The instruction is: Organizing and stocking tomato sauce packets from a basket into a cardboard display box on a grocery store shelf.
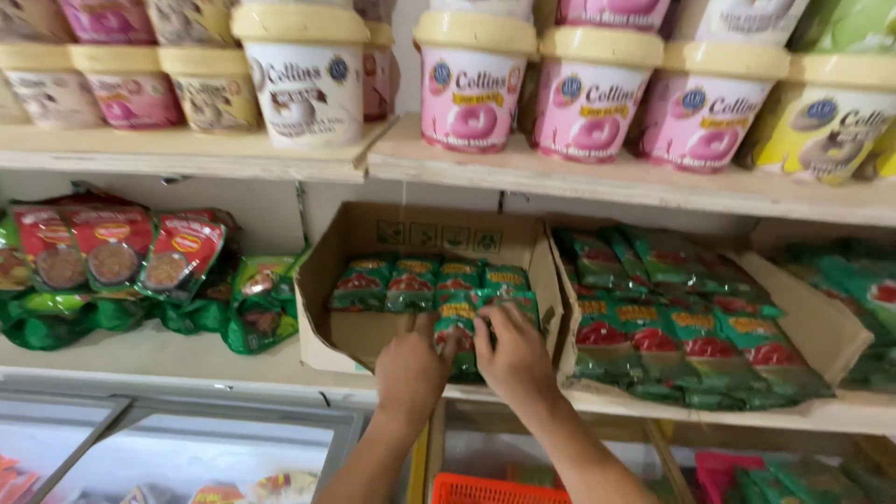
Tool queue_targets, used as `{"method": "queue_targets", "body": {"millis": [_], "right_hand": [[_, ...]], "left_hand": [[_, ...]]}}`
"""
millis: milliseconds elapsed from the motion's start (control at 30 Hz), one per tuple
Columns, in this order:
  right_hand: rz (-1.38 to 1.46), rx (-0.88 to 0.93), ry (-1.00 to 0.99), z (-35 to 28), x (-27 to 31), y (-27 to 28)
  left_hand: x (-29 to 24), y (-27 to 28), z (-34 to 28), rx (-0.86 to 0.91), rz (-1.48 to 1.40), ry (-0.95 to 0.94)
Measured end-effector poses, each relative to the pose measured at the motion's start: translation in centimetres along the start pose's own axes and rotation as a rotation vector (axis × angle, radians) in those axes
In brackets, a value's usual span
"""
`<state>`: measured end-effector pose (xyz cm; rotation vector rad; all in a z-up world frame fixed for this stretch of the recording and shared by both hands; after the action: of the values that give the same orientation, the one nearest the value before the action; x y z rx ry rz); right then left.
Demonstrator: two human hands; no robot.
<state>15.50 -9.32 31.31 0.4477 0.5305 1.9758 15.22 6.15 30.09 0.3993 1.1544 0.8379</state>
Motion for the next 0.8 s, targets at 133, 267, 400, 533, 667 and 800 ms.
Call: {"method": "queue_targets", "body": {"millis": [133, 267, 400, 533, 667, 800], "right_hand": [[0.311, -0.003, -0.035, -7.5, 0.9, 2.0], [0.307, -0.161, -0.094, -17.0, -0.4, -0.2], [0.348, 0.025, -0.248, -25.5, -2.6, -3.5], [0.228, 0.365, -0.498, -33.6, -5.9, -6.4], [-0.096, 0.464, -0.614, -37.8, -7.6, -6.3], [-0.233, 0.537, -0.779, -41.6, -9.8, -7.0]], "left_hand": [[0.1, -0.4, -6.3, -0.389, -0.372, -0.435], [3.2, -7.1, -11.8, -0.172, -0.664, -0.210], [6.0, -14.9, -16.2, 0.074, -0.726, 0.090], [7.3, -19.7, -19.4, 0.235, -0.581, 0.123], [10.4, -24.9, -22.1, 0.512, -0.568, 0.546], [12.9, -26.4, -24.4, 0.672, -0.469, 0.803]]}}
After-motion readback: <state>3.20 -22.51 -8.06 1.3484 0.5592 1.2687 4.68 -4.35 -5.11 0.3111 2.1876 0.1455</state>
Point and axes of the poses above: each hand's wrist, its own z-axis towards the middle knuckle, its own y-axis out of the back of the hand, x = y × z, the point moved 2 cm from there along z, towards the middle knuckle, and after that the axes turned 8 degrees about -z, right-handed, at the moved point
